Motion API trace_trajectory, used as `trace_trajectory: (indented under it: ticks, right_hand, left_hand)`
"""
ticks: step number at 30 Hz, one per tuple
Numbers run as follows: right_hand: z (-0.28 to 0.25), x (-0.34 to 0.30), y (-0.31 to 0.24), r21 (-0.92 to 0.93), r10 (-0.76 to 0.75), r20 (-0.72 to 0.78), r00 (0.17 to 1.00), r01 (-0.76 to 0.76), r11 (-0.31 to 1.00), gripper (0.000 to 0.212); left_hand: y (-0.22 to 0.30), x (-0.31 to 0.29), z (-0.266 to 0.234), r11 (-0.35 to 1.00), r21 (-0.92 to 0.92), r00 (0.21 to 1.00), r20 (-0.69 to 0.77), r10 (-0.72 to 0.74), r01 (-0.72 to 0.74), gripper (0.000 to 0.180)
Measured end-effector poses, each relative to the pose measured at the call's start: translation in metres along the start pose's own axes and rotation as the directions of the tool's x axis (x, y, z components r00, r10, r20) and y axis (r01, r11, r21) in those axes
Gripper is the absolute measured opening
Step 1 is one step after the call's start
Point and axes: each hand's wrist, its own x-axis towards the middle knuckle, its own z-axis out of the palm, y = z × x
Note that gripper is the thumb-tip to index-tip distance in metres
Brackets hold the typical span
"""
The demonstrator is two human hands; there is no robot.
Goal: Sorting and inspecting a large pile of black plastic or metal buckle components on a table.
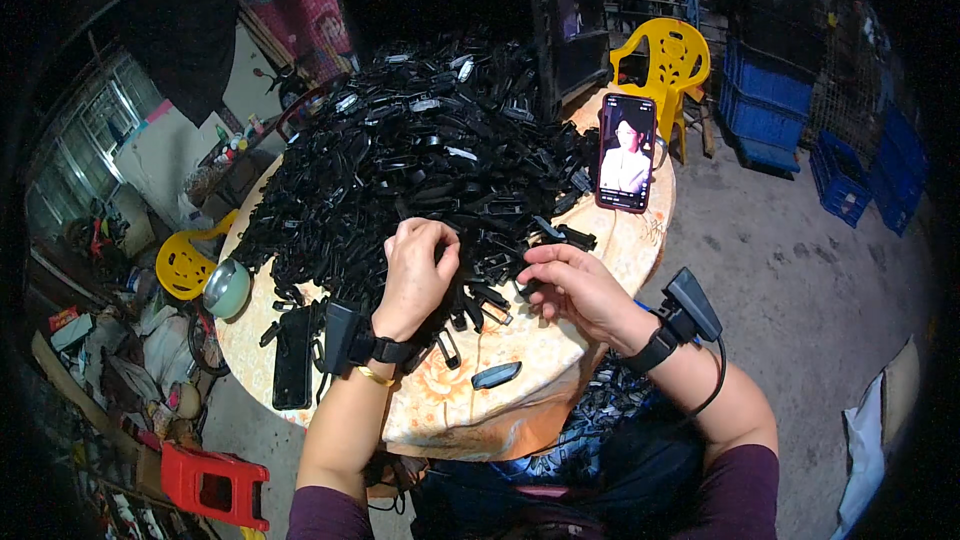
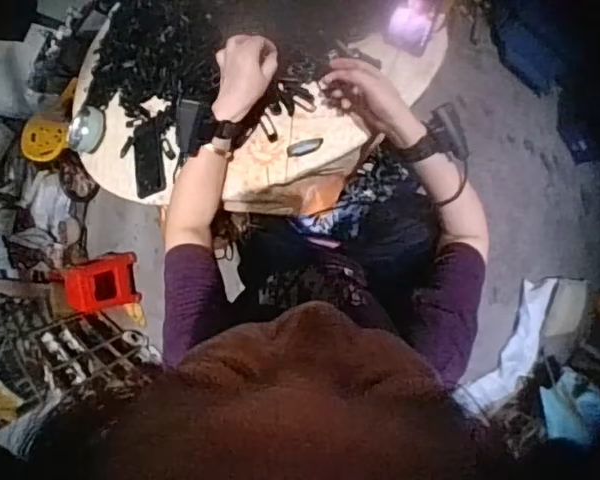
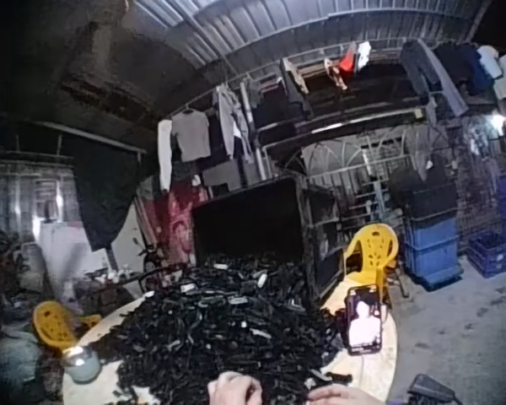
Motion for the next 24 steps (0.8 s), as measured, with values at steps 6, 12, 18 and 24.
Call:
trace_trajectory:
  ticks: [6,12,18,24]
  right_hand:
    - [-0.001,0.003,0.005,0.033,-0.018,-0.016,1.0,0.018,0.999,0.02]
    - [0.005,0.003,0.012,-0.285,-0.209,0.031,0.978,0.209,0.936,0.033]
    - [-0.008,0.0,0.018,-0.82,-0.31,0.259,0.915,0.378,0.43,0.028]
    - [0.012,-0.014,0.005,-0.878,-0.33,0.457,0.826,0.478,-0.022,0.025]
  left_hand:
    - [0.008,-0.01,0.002,0.988,0.145,0.981,0.192,0.025,-0.053,0.024]
    - [0.006,-0.011,-0.001,0.992,0.123,0.981,0.19,-0.034,0.01,0.028]
    - [0.011,-0.001,-0.004,0.971,0.232,0.966,-0.258,0.003,0.058,0.03]
    - [0.013,-0.012,0.01,0.984,0.161,0.987,0.15,0.055,-0.079,0.022]
